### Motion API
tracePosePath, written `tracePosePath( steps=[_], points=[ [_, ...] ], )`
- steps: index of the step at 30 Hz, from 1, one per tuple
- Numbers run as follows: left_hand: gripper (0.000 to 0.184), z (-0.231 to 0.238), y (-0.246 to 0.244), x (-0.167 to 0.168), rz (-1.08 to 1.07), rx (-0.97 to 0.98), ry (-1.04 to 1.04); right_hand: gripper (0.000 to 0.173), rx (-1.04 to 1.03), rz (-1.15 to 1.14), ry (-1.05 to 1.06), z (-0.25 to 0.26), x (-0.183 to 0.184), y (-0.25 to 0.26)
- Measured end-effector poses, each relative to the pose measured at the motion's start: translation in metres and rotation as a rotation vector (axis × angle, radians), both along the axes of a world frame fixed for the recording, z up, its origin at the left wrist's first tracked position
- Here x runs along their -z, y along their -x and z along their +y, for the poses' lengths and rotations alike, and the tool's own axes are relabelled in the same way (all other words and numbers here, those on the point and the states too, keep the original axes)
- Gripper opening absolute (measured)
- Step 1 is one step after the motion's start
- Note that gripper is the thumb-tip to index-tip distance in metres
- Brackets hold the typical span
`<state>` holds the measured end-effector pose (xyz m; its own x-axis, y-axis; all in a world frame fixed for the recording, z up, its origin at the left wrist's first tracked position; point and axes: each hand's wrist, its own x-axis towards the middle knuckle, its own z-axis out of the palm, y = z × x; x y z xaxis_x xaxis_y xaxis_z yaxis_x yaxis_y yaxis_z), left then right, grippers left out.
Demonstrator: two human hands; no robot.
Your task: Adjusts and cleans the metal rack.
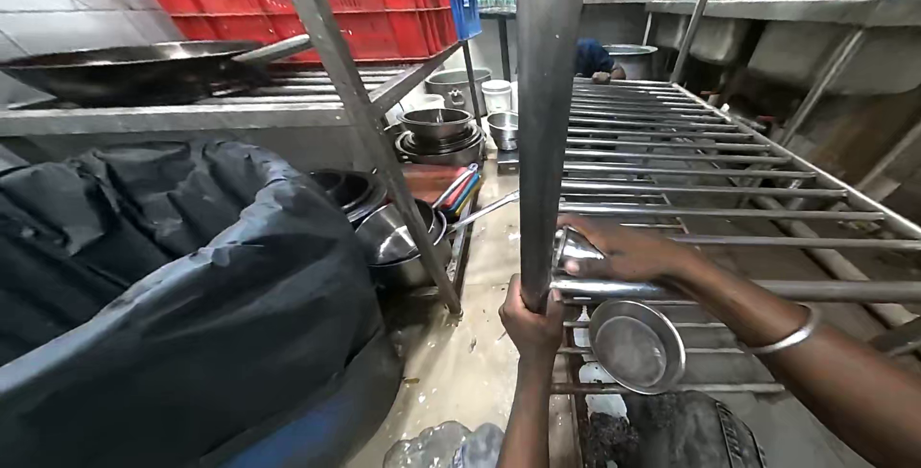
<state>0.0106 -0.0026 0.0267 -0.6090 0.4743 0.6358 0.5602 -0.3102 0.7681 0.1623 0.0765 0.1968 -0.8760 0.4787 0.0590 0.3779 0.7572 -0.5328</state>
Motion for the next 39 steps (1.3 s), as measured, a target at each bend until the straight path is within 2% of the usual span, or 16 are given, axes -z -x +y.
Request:
tracePosePath(
  steps=[2,5,8,10,12,14,16,18,21,24,26,29,33,35,39],
  points=[
    [0.054,-0.001,0.002,0.001,-0.028,0.07,-0.007,0.054,-0.027,0.045,-0.072,0.002,0.0,0.012],
    [0.053,0.001,0.007,0.005,-0.073,0.151,-0.02,0.061,-0.01,0.099,-0.086,-0.001,0.007,0.002],
    [0.055,0.002,0.006,0.008,-0.077,0.152,-0.023,0.064,0.013,0.16,-0.388,-0.022,0.02,-0.026],
    [0.054,0.0,0.005,0.008,-0.05,0.121,-0.014,0.058,-0.025,0.257,-0.586,-0.031,0.034,-0.031],
    [0.051,0.0,0.005,0.005,-0.023,0.093,-0.008,0.047,-0.07,0.329,-0.687,-0.039,0.043,-0.017],
    [0.064,-0.003,0.005,0.005,-0.015,0.118,-0.027,0.038,-0.097,0.358,-0.75,-0.049,0.049,-0.002],
    [0.081,-0.002,0.005,0.006,-0.025,0.153,-0.073,0.036,-0.057,0.337,-0.782,-0.055,0.054,-0.009],
    [0.087,-0.001,0.005,0.006,-0.056,0.182,-0.104,0.032,0.01,0.336,-0.848,-0.06,0.064,-0.021],
    [0.093,-0.007,0.001,0.004,-0.071,0.191,-0.102,0.022,0.049,0.357,-0.892,-0.072,0.071,-0.005],
    [0.089,-0.007,0.0,0.002,-0.104,0.211,-0.135,0.024,0.1,0.357,-0.907,-0.078,0.074,-0.003],
    [0.089,-0.003,0.001,0.003,-0.123,0.209,-0.115,0.018,0.146,0.337,-0.966,-0.077,0.078,-0.01],
    [0.091,-0.012,-0.002,0.005,-0.101,0.208,-0.034,0.018,0.159,0.327,-1.017,-0.082,0.072,0.003],
    [0.085,-0.008,0.0,0.001,-0.081,0.187,-0.057,0.018,0.228,0.266,-1.047,-0.086,0.074,-0.011],
    [0.083,-0.01,0.001,-0.003,-0.073,0.196,-0.045,0.017,0.239,0.241,-1.053,-0.094,0.075,0.001],
    [0.08,-0.015,0.0,0.001,-0.087,0.247,-0.048,0.021,0.302,0.26,-1.077,-0.1,0.089,0.002]
  ],
)
